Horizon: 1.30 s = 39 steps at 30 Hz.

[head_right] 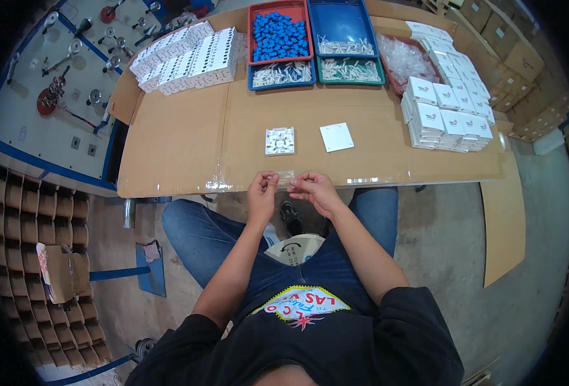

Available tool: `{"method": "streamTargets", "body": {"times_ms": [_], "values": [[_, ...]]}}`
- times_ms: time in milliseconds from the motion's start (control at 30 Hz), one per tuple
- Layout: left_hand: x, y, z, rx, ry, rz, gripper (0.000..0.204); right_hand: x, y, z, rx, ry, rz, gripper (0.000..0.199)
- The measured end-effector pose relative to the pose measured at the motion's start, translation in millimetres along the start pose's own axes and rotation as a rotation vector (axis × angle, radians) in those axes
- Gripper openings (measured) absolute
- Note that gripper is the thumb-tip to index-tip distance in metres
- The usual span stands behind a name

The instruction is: Assembling and packaging small electronic or industrial components into white boxes.

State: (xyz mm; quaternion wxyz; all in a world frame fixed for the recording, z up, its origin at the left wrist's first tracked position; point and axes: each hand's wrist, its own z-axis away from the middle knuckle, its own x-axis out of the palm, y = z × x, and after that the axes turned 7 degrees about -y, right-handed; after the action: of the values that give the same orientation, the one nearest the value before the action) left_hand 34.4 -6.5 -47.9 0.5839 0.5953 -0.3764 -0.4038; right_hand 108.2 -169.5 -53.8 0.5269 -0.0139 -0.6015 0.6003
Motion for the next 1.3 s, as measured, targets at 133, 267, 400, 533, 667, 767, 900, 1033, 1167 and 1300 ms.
{"method": "streamTargets", "body": {"times_ms": [133, 267, 400, 533, 667, 767, 900, 1033, 1167, 1300], "values": [[-11.5, -15.8, -3.1, 0.035, 0.002, -0.072, 0.030, 5.5, 0.2, -0.1, 0.000, -0.018, -0.004, 0.010], [-7.2, 47.3, 7.1, 0.133, 0.073, -0.409, 0.051, -3.8, -2.6, 4.9, 0.003, 0.033, 0.063, 0.011], [-11.2, 55.8, 9.4, 0.492, -0.136, -0.782, 0.065, -2.0, -2.8, 5.6, 0.021, 0.056, 0.296, 0.012], [-11.8, 31.3, 7.8, 0.418, -0.322, -0.842, 0.059, -2.0, 4.8, 1.4, 0.003, 0.024, 0.314, 0.011], [-8.9, 35.1, 7.1, 0.420, -0.303, -0.821, 0.049, -3.0, 8.3, 0.6, -0.074, 0.001, 0.472, 0.010], [-10.5, 34.1, 6.1, 0.456, -0.283, -0.834, 0.046, -2.0, 8.8, 1.0, -0.073, -0.010, 0.481, 0.012], [-11.6, 28.8, 4.7, 0.400, -0.272, -0.782, 0.044, 3.5, 2.5, 2.1, -0.085, 0.000, 0.484, 0.013], [-11.1, 22.6, 1.4, 0.325, -0.280, -0.715, 0.040, 2.1, -1.2, 1.6, -0.078, 0.010, 0.451, 0.016], [-10.2, 24.8, -1.7, 0.334, -0.292, -0.685, 0.037, -3.5, 0.6, 0.8, -0.100, -0.002, 0.494, 0.015], [-6.8, 25.4, -2.3, 0.304, -0.306, -0.607, 0.036, -5.9, 1.8, 0.2, -0.087, 0.007, 0.472, 0.019]]}}
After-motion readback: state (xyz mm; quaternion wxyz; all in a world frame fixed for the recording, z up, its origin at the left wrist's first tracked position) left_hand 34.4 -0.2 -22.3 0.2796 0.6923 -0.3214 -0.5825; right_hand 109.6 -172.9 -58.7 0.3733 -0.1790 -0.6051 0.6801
